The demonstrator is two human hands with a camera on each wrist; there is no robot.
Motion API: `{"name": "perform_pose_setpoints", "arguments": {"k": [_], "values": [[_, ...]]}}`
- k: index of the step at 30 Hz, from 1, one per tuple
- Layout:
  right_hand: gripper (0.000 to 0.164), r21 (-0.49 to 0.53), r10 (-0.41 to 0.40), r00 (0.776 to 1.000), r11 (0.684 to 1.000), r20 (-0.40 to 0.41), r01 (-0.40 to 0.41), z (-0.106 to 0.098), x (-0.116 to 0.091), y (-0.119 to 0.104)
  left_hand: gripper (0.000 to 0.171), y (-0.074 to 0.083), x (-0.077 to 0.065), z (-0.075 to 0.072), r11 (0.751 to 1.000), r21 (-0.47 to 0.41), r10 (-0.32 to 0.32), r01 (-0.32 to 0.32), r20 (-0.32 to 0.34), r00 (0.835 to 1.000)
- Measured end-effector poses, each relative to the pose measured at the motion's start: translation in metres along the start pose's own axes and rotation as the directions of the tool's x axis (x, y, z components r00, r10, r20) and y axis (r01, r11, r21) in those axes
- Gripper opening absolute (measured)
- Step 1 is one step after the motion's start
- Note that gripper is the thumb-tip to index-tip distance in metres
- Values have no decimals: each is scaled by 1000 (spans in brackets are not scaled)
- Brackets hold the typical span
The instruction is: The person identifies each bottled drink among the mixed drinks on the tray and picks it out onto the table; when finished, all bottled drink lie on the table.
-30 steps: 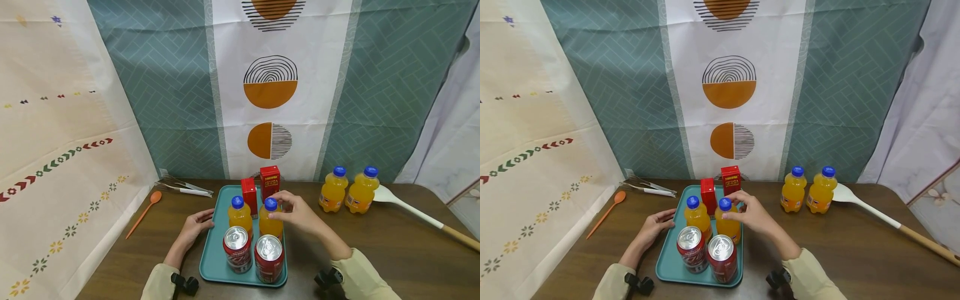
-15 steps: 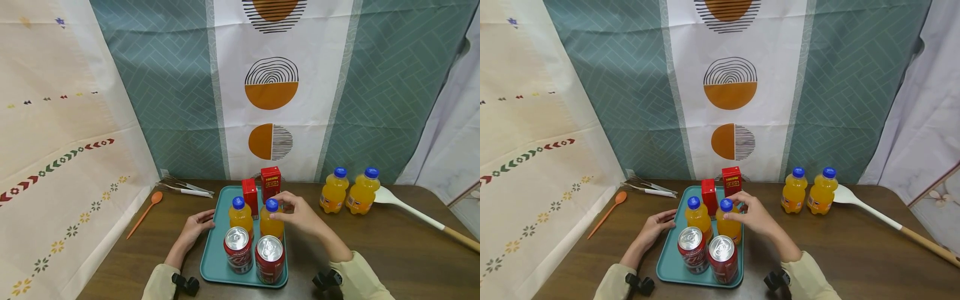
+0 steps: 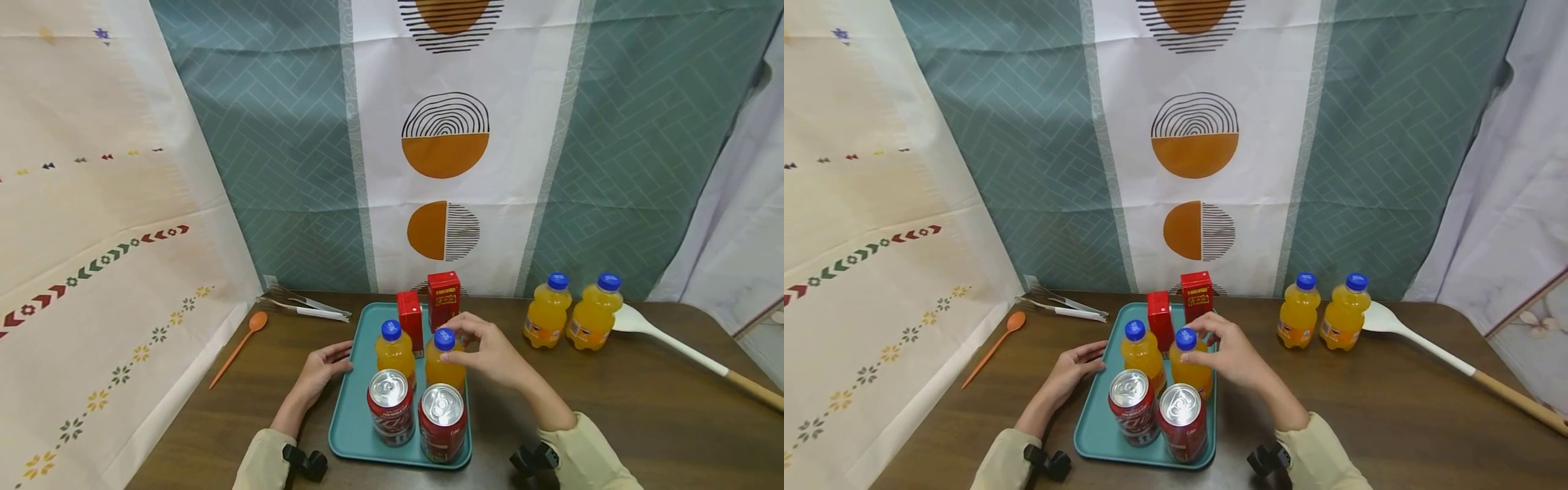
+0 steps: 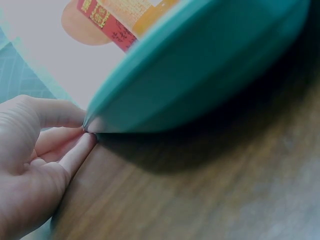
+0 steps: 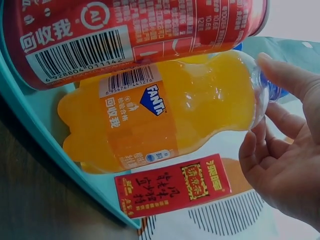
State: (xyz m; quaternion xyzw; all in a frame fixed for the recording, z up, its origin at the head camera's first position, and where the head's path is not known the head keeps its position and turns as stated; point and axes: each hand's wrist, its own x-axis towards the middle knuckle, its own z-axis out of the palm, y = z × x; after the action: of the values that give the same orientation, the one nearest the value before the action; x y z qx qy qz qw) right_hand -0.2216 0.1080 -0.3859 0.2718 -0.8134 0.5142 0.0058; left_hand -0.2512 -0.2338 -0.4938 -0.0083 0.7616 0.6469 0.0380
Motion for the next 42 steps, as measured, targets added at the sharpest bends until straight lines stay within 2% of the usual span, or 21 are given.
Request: {"name": "perform_pose_setpoints", "arguments": {"k": [7, 16, 23, 29, 36, 42], "values": [[33, -10, 24, 999, 1000, -39, -24, 0, -1, -2, 45, 0, -1, 0, 1000, 1, -3, 3, -5, 1000], [30, 45, 76, 983, 997, -168, -70, -12, 0, -7, 46, 2, 1, 1, 1000, -5, -3, 3, -5, 1000], [34, 57, 146, 946, 989, -290, -135, -31, -4, -17, 47, 5, 0, 0, 1000, 6, -4, 4, -5, 1000], [43, 104, 245, 902, 969, -357, -222, -49, -8, -21, 47, 6, -2, 0, 1000, 15, -6, 7, -8, 1000], [45, 94, 207, 875, 978, -438, -184, -69, -13, -21, 47, 5, -1, -1, 1000, 3, 0, 0, -6, 1000], [48, 75, 230, 856, 972, -464, -221, -82, -19, -16, 47, 3, -2, 0, 1000, 8, -3, 3, -3, 1000]]}}
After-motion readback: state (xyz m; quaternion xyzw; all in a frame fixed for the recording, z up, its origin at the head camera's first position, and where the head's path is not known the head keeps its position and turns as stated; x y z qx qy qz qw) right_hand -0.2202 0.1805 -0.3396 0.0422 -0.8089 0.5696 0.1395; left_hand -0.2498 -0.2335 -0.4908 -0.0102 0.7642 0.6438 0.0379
